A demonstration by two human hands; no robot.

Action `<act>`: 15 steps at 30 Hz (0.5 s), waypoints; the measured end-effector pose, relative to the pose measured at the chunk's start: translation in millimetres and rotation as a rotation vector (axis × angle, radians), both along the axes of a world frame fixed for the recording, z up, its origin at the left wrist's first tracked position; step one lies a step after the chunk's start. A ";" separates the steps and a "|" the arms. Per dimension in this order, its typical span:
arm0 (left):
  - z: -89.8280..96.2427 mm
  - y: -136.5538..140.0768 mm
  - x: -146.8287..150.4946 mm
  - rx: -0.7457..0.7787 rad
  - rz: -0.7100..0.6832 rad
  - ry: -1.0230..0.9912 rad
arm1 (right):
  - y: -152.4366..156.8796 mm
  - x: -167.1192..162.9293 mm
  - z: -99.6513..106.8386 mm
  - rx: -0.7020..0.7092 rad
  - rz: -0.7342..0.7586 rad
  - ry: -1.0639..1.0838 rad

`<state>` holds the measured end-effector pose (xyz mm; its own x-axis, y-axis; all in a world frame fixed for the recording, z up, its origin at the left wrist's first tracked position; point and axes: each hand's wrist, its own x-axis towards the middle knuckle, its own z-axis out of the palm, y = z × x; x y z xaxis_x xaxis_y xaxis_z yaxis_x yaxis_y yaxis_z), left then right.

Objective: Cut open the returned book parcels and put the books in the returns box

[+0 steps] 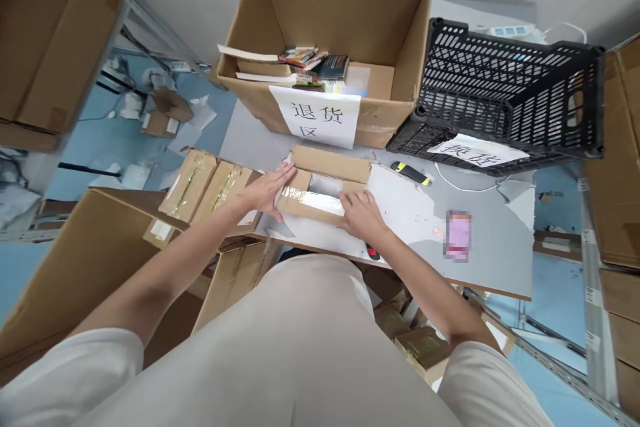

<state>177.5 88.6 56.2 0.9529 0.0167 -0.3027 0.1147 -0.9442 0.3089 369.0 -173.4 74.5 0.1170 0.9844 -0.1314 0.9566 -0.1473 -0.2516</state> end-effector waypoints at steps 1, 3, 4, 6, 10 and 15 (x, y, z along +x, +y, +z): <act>-0.8 7.1 1.5 0.002 -0.014 0.026 | -2.2 -3.1 0.4 -0.033 -0.039 -0.003; -3.4 14.3 2.7 0.010 -0.012 0.057 | -6.7 -8.4 -2.2 -0.070 -0.105 0.029; -4.7 15.3 2.6 0.016 -0.008 0.067 | -9.6 -11.2 -4.6 -0.073 -0.129 0.067; -6.7 14.2 2.2 0.034 -0.006 0.079 | -16.6 -17.4 -10.2 -0.065 -0.166 0.158; -7.9 7.5 2.2 0.080 -0.010 0.079 | -25.8 -23.2 -16.5 -0.095 -0.212 0.289; -9.1 -5.5 3.1 0.124 0.076 0.045 | -14.5 -0.1 -6.8 -0.198 -0.126 0.280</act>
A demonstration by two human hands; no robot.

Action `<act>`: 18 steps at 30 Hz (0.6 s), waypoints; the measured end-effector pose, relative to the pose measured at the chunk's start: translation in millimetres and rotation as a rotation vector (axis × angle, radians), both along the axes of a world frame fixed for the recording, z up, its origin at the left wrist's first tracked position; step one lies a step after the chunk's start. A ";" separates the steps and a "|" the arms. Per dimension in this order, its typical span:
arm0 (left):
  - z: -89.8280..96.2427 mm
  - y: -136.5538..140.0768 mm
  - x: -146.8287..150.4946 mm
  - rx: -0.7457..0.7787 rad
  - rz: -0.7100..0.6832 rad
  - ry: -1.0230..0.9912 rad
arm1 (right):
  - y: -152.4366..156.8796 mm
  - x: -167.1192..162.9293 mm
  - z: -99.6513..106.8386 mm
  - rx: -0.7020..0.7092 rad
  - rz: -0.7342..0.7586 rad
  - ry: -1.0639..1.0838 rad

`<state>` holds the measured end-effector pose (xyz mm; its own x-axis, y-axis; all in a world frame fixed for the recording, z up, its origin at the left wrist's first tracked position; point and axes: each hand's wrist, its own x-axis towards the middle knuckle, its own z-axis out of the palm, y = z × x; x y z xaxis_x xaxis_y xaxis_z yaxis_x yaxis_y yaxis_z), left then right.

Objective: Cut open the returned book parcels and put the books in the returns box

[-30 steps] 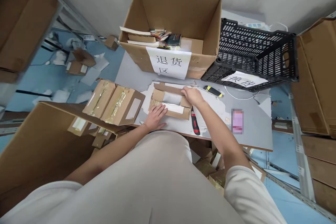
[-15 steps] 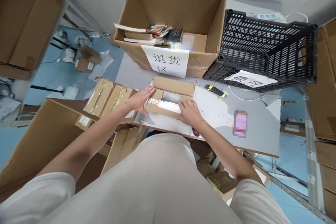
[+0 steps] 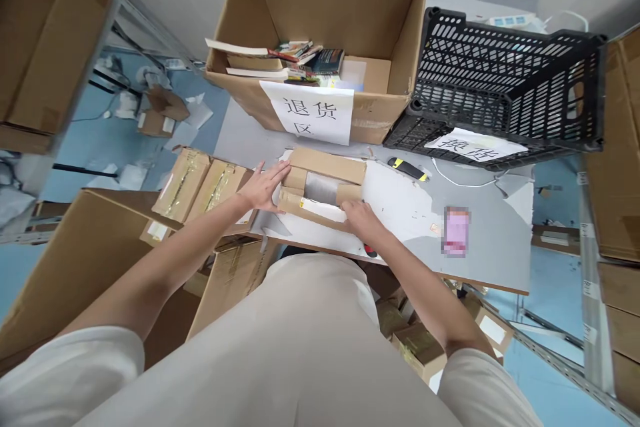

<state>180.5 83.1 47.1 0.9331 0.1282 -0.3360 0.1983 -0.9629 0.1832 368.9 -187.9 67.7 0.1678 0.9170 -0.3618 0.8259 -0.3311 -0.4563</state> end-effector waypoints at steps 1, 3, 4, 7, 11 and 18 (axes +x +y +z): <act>-0.7 -3.1 0.3 0.007 0.026 -0.012 | 3.3 6.5 3.5 -0.005 0.032 -0.026; -2.5 -8.8 1.6 0.014 0.067 -0.032 | 9.2 17.9 10.2 -0.021 0.104 -0.083; -3.4 -11.2 2.5 0.014 0.077 -0.040 | 11.5 22.3 13.2 -0.043 0.135 -0.112; -5.8 -16.0 6.1 0.011 0.072 -0.053 | 16.1 29.6 19.2 -0.134 0.193 -0.224; -6.9 -18.5 9.0 0.014 0.073 -0.067 | 17.1 27.4 20.8 -0.169 0.249 -0.364; -5.4 -20.3 8.5 0.007 0.105 -0.063 | 11.7 10.4 25.7 -0.098 0.214 -0.493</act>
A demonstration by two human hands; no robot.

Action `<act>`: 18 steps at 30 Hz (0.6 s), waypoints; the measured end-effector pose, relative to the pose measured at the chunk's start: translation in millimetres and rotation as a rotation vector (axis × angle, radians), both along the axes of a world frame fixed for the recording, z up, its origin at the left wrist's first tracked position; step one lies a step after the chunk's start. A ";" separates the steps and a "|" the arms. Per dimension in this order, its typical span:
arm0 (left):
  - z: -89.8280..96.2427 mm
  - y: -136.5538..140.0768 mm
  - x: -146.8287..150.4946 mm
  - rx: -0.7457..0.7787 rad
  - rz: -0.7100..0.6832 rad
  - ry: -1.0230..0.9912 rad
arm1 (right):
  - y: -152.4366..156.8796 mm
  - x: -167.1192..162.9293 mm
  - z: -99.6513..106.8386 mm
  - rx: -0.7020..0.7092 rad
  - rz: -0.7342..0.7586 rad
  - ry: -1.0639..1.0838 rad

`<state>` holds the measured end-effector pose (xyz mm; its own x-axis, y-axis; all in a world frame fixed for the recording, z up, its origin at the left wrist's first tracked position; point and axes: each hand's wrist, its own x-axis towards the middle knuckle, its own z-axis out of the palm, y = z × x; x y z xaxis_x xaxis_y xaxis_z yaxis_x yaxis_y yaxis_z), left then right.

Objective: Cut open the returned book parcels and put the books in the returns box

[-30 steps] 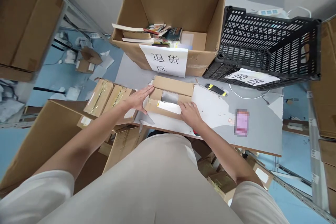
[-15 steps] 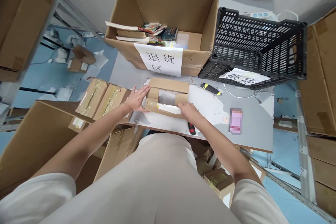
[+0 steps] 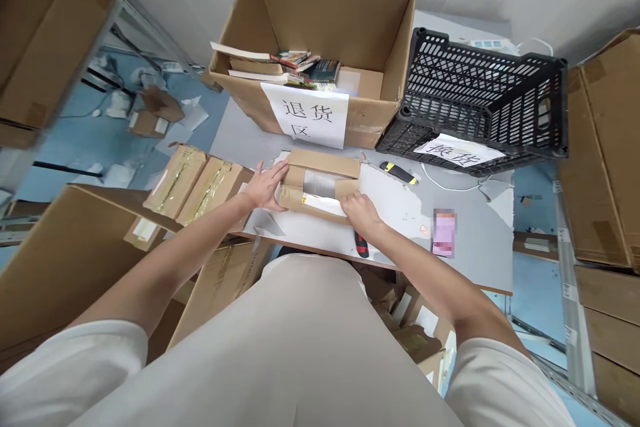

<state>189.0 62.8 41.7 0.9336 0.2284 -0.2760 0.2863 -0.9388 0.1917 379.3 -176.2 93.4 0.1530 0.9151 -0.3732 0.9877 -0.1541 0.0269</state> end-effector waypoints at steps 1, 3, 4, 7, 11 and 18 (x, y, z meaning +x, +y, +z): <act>0.0 -0.4 1.1 0.000 0.005 0.006 | -1.1 0.3 2.0 0.020 -0.009 -0.017; -0.3 -1.9 4.9 0.003 0.028 0.010 | -5.1 3.3 5.1 0.055 -0.025 -0.052; -0.6 -2.8 7.2 0.004 0.042 0.006 | -8.6 5.3 5.5 0.066 -0.022 -0.063; -0.3 -4.0 12.8 -0.001 0.051 0.006 | -26.3 7.8 0.0 0.070 0.062 -0.016; 10.4 2.5 13.2 -0.010 -0.016 0.076 | -44.1 8.0 -12.0 0.018 0.070 0.221; 48.2 -21.1 43.2 0.081 0.067 -0.001 | 30.0 22.3 -4.4 0.115 -0.027 0.134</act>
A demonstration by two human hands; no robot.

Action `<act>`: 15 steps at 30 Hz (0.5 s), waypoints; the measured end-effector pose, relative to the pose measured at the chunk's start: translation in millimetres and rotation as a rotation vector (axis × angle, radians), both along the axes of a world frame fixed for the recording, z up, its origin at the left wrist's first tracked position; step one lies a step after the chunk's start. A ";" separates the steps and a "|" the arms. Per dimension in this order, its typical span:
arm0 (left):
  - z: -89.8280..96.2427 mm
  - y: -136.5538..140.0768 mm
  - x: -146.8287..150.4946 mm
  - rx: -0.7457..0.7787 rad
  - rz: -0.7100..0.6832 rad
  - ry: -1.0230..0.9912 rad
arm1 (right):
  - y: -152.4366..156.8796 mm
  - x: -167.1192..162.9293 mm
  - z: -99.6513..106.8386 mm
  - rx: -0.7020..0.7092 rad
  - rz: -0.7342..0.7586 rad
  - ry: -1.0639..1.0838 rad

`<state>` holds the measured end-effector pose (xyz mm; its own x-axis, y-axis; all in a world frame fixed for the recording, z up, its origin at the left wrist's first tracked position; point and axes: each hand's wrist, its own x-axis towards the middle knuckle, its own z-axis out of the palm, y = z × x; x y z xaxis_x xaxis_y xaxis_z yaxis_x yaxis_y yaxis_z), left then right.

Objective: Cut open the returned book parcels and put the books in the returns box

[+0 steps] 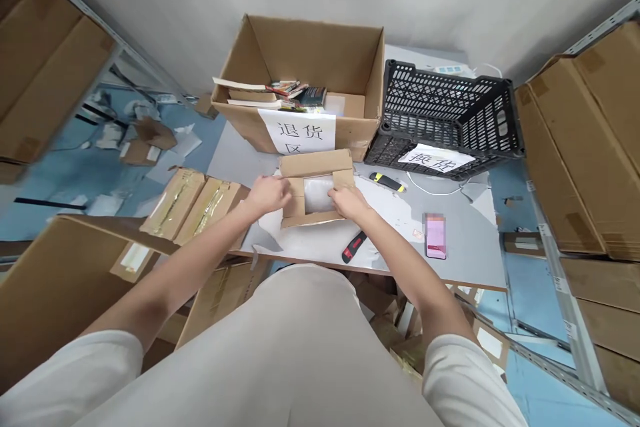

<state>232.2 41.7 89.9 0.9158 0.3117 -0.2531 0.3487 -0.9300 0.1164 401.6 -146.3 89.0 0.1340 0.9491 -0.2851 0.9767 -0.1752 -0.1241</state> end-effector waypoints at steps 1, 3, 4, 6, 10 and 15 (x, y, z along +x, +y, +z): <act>0.2 -9.5 9.9 -0.012 -0.080 -0.016 | 14.2 -2.5 0.0 -0.014 0.082 -0.034; -5.2 -27.7 28.9 -0.071 -0.309 0.041 | 36.3 -11.7 -2.2 -0.098 0.192 -0.110; -9.8 -35.2 36.7 -0.070 -0.363 0.084 | 43.1 -17.1 -3.6 -0.153 0.208 -0.155; -19.9 -46.1 45.8 -0.049 -0.384 0.143 | 47.8 -26.0 -5.1 -0.218 0.161 -0.258; -35.4 -52.6 37.0 0.007 -0.162 0.000 | 29.4 -24.5 0.8 -0.092 -0.131 -0.398; -43.6 -34.1 0.9 0.073 0.161 -0.077 | -14.9 12.1 -1.9 0.022 -0.290 -0.304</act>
